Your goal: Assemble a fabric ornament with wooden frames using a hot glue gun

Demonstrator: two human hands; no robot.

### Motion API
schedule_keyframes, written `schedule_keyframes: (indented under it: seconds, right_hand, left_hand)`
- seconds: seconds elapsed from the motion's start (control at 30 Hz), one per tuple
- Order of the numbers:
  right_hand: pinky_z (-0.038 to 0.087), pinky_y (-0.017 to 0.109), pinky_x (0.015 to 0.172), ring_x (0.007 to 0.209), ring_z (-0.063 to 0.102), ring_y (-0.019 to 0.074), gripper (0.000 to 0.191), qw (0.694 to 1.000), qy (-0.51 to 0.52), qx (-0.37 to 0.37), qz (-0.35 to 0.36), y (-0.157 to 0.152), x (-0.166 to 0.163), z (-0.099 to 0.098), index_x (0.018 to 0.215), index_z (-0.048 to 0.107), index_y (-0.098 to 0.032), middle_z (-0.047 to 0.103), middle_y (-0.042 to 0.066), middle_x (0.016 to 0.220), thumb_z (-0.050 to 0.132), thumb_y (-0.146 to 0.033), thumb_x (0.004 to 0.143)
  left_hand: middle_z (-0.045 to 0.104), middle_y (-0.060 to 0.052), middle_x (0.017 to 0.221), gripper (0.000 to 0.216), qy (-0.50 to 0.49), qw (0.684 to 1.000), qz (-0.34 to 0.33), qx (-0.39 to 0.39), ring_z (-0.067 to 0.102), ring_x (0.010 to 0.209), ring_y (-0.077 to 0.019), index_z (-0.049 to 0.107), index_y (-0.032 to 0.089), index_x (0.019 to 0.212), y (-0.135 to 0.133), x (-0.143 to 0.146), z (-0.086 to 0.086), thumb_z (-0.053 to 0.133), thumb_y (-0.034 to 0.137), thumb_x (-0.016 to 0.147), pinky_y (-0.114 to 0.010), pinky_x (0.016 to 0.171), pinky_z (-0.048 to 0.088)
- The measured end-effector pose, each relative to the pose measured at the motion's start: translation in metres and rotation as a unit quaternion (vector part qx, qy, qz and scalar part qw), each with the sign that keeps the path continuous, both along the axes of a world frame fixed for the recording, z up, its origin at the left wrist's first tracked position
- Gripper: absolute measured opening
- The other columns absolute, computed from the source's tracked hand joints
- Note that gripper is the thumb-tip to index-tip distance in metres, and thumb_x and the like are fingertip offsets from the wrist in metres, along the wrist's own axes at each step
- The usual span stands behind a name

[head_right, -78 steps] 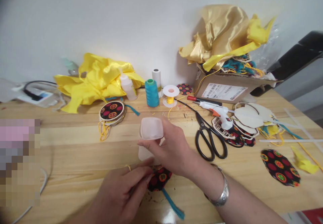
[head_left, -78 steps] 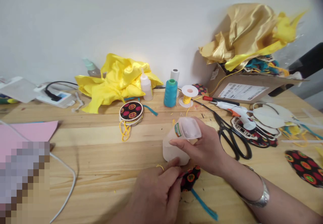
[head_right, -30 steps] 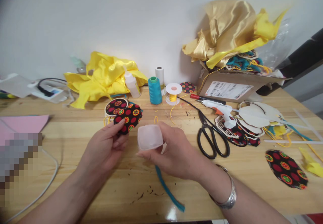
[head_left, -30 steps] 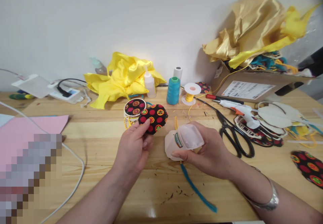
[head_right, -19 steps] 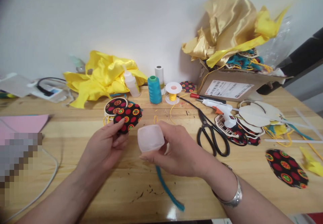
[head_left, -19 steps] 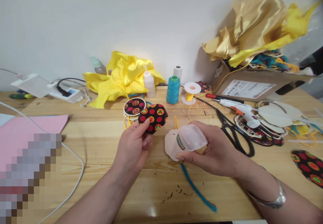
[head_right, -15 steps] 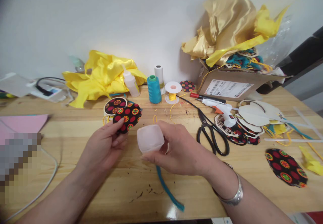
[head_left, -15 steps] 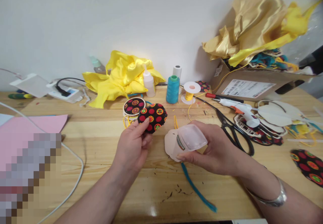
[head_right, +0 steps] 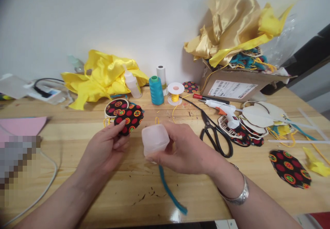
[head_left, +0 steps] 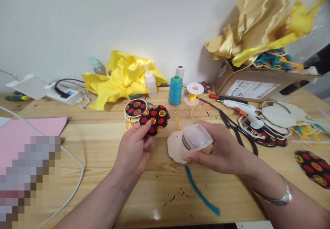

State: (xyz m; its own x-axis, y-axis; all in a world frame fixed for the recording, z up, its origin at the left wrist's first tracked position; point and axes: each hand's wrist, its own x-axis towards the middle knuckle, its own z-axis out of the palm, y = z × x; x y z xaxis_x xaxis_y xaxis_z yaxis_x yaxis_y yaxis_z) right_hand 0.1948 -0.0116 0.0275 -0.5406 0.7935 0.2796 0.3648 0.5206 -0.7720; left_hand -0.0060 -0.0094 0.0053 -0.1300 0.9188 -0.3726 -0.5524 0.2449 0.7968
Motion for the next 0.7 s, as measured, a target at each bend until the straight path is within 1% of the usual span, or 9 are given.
schedule_keyframes:
  seconds: [0.17,0.27,0.37,0.47,0.57,0.7]
  right_hand:
    - [0.037,0.021,0.05,0.056,0.048,0.0088,0.019,1.0,0.013,0.014,-0.007,0.0,0.001,0.001,0.076,0.054,-0.019,0.055,-0.005,0.065,0.072,-0.026,0.072]
    - [0.037,0.02,0.051,0.056,0.047,0.0085,0.021,0.999,0.025,0.02,0.002,0.0,0.0,-0.001,0.076,0.053,-0.019,0.054,-0.004,0.065,0.072,-0.027,0.073]
    - [0.036,0.02,0.052,0.058,0.047,0.0083,0.024,1.0,0.022,0.013,0.016,0.001,-0.001,-0.004,0.077,0.053,-0.018,0.053,-0.004,0.067,0.073,-0.03,0.072]
    - [0.036,0.02,0.051,0.057,0.047,0.0078,0.022,1.0,0.016,0.004,0.021,0.001,-0.001,-0.004,0.077,0.053,-0.018,0.053,-0.004,0.066,0.073,-0.027,0.073]
    - [0.036,0.02,0.052,0.057,0.047,0.0078,0.021,1.0,0.01,0.005,0.009,0.001,0.0,-0.001,0.076,0.053,-0.018,0.053,-0.005,0.066,0.073,-0.024,0.072]
    - [0.038,0.02,0.053,0.059,0.049,0.0084,0.021,1.0,0.006,0.014,0.008,0.006,0.005,0.011,0.079,0.054,-0.019,0.054,-0.005,0.069,0.073,-0.025,0.072]
  left_hand:
    - [0.045,0.009,0.052,0.026,0.002,1.0,0.002,0.009,0.028,0.033,0.0006,0.047,0.015,0.061,0.0,0.001,-0.001,0.073,0.016,0.066,-0.014,0.033,0.018]
    - [0.046,0.008,0.052,0.024,0.006,1.0,-0.001,0.006,0.028,0.033,0.0006,0.049,0.015,0.062,0.0,0.001,-0.002,0.072,0.017,0.067,-0.014,0.032,0.018]
    - [0.048,0.008,0.052,0.025,0.009,1.0,0.002,0.007,0.028,0.033,0.0006,0.049,0.015,0.061,-0.001,0.001,-0.002,0.073,0.016,0.065,-0.014,0.032,0.018]
    - [0.047,0.009,0.05,0.025,0.002,1.0,-0.003,0.004,0.027,0.032,0.0005,0.048,0.016,0.061,-0.001,0.001,-0.002,0.073,0.017,0.065,-0.014,0.032,0.019]
    - [0.047,0.009,0.051,0.025,0.0,1.0,-0.01,-0.001,0.026,0.032,0.0008,0.049,0.016,0.063,0.0,0.002,-0.002,0.073,0.018,0.065,-0.014,0.032,0.019]
    - [0.046,0.009,0.05,0.025,0.0,1.0,-0.013,0.001,0.026,0.032,0.0009,0.049,0.016,0.063,0.001,0.001,-0.001,0.074,0.019,0.065,-0.014,0.032,0.018]
